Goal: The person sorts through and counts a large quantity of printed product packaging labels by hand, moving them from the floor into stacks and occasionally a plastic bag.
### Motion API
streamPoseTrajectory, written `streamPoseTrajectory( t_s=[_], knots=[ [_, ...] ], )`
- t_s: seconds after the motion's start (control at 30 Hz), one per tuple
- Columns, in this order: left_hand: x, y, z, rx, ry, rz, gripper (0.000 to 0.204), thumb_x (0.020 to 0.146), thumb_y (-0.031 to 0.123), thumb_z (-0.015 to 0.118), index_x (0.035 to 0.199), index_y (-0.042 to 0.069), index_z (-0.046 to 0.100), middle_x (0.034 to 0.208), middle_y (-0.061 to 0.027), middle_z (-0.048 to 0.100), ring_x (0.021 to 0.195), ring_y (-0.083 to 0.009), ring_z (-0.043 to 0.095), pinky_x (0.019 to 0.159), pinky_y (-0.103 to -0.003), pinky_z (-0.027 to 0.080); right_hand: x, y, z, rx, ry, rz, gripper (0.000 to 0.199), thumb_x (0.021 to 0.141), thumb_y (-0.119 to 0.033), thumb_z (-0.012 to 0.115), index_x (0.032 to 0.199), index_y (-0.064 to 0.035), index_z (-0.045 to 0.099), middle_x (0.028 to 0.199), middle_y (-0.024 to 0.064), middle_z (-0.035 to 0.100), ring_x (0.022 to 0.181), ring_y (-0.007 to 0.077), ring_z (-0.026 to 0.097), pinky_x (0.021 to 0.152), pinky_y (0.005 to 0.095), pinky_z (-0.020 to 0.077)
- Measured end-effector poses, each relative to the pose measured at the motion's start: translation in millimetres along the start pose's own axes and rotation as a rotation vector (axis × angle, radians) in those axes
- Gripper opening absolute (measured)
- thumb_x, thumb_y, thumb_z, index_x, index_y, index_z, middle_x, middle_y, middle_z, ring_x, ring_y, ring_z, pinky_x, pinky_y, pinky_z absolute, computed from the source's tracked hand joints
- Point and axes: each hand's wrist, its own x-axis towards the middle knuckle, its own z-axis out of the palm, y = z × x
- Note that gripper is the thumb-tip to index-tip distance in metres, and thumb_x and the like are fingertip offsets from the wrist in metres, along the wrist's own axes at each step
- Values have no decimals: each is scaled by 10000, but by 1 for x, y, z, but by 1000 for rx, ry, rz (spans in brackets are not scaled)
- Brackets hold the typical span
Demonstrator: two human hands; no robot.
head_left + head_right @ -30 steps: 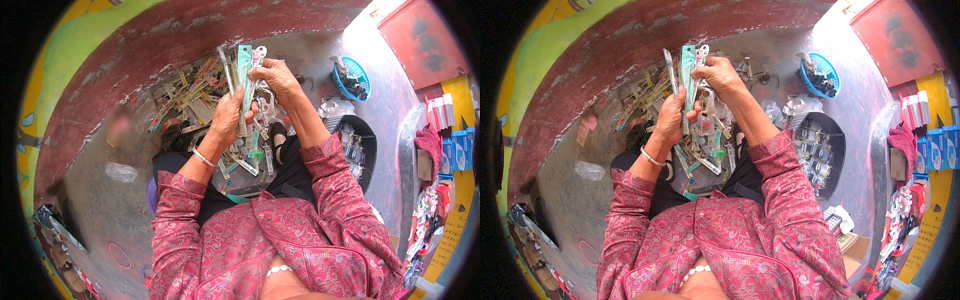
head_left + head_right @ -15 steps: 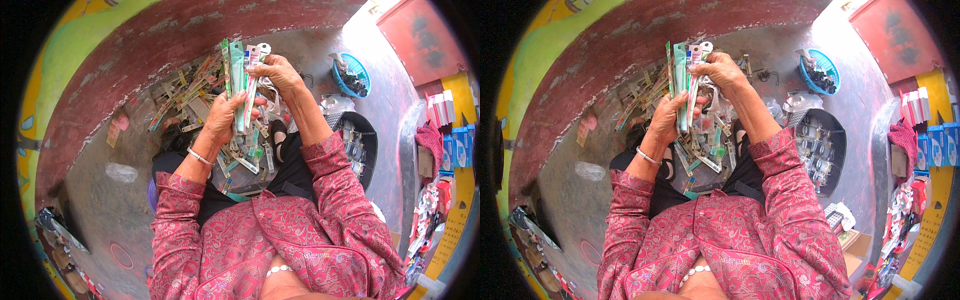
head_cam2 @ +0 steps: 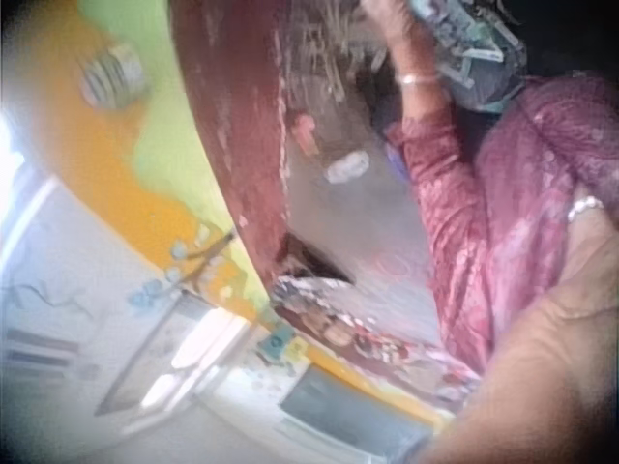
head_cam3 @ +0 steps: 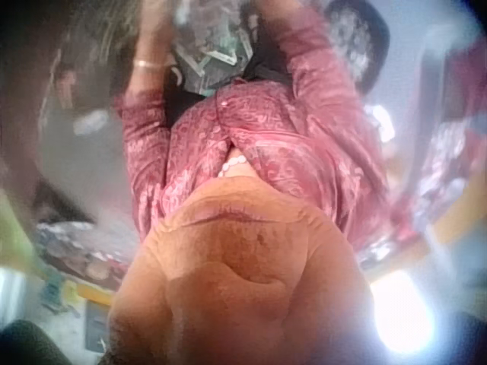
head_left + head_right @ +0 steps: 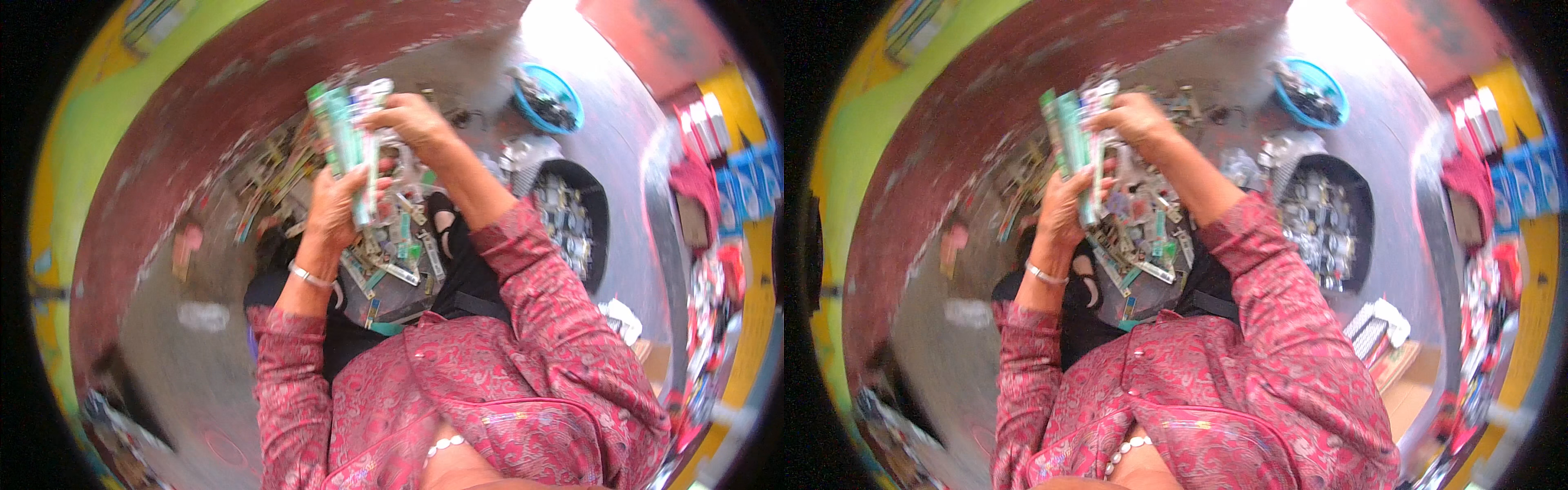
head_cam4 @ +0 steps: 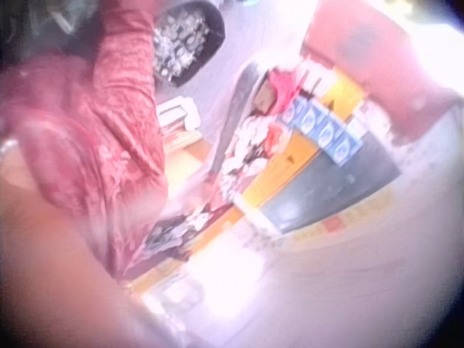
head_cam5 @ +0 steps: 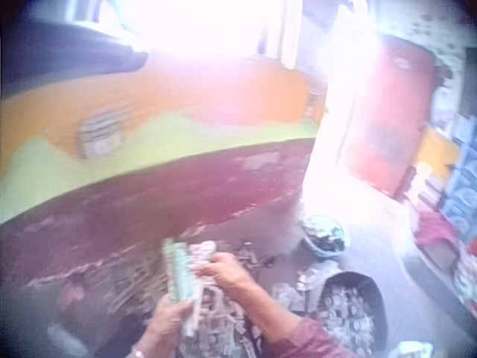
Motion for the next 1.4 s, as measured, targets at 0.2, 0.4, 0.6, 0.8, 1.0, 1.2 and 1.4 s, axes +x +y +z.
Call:
streamPoseTrajectory(
  t_s=[0.2,0.4,0.6,0.8,1.0,1.2,1.4],
  knots=[
    [8,-9,-10,154,136,1,328,793,78,590,1075,-37,471,897,-167,624,657,-166,623,497,-231,514,-11,-14,11,-303,640,-763,205,708,-169,644,818,-1,605,757,134,598,689,248,596,624,318,474],
    [1,-15,5,267,37,-21,301,774,139,650,995,2,499,764,-86,615,570,-130,595,459,-213,476,-16,0,25,-674,485,-1025,205,705,-146,621,883,-66,558,790,97,513,739,263,534,654,349,458],
    [-15,-6,9,301,-77,16,307,817,74,553,1097,-33,485,917,-185,621,583,-123,592,499,-220,493,-4,-11,0,-534,716,-903,169,759,-152,565,876,-30,565,875,141,516,771,283,520,700,374,451],
    [-4,-2,0,199,15,-14,320,826,63,542,1124,-12,450,934,-175,621,589,-100,575,490,-203,488,21,-11,-57,-221,880,-597,189,795,-176,541,702,-15,577,740,135,572,732,268,541,651,374,431],
    [4,-18,-10,210,58,-94,252,800,67,584,1023,9,483,823,-90,603,604,-120,567,498,-205,472,-2,10,26,-615,463,-1144,170,685,-196,658,750,-50,599,815,84,570,727,244,562,645,343,464],
    [-5,-14,0,224,57,-13,243,792,82,624,980,12,488,751,-57,562,567,-119,535,470,-203,427,-13,6,40,-663,520,-1083,281,667,-199,671,882,-64,552,816,94,509,733,245,556,636,333,465],
    [-6,-15,6,308,35,47,236,819,78,582,1017,16,469,772,-90,585,541,-111,513,472,-208,414,-18,-2,31,-587,590,-1075,277,681,-207,656,893,-57,560,858,107,514,793,243,548,675,335,478]
  ],
)
